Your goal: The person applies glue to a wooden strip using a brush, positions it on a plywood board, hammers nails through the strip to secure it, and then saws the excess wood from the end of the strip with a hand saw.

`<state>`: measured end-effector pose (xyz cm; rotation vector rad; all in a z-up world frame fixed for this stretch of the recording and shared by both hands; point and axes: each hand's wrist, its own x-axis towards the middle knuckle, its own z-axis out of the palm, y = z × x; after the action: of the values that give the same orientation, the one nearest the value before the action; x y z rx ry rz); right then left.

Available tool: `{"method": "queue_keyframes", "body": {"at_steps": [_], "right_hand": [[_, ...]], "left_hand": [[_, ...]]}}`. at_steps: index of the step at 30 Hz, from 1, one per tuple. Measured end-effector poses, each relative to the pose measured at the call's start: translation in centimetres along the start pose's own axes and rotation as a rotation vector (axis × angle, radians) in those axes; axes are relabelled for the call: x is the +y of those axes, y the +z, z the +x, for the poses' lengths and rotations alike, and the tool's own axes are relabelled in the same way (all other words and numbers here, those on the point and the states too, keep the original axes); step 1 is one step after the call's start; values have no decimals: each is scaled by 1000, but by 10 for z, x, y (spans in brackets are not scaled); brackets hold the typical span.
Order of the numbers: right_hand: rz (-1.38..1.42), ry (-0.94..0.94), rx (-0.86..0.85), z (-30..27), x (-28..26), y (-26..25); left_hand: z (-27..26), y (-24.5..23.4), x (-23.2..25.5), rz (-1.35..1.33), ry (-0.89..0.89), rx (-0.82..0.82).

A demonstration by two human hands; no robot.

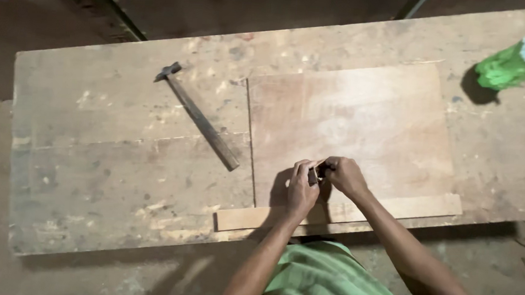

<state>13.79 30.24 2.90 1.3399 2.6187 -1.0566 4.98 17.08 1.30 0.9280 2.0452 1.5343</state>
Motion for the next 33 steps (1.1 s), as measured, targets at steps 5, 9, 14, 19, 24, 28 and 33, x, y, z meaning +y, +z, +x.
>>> {"method": "queue_keyframes", "body": {"at_steps": [5, 9, 14, 19, 24, 28, 33], "right_hand": [[207, -11, 31, 7, 29, -12], [633, 235, -56, 5, 61, -24], [802, 301, 0, 33, 88, -37], [210, 195, 99, 40, 101, -50], [-47, 19, 282, 33, 93, -78], [-113, 216, 339, 18, 77, -90], [-131, 118, 384, 7, 62, -68]], "left_hand": [[9, 10, 9, -1, 98, -20], [9, 18, 6, -63, 63, -44], [24, 16, 15, -102, 105, 10], [32, -36, 40, 208, 54, -83], [40, -92, 43, 386, -123, 14], [43, -163, 14, 509, -146, 241], [53, -226, -1, 70, -25, 377]]}}
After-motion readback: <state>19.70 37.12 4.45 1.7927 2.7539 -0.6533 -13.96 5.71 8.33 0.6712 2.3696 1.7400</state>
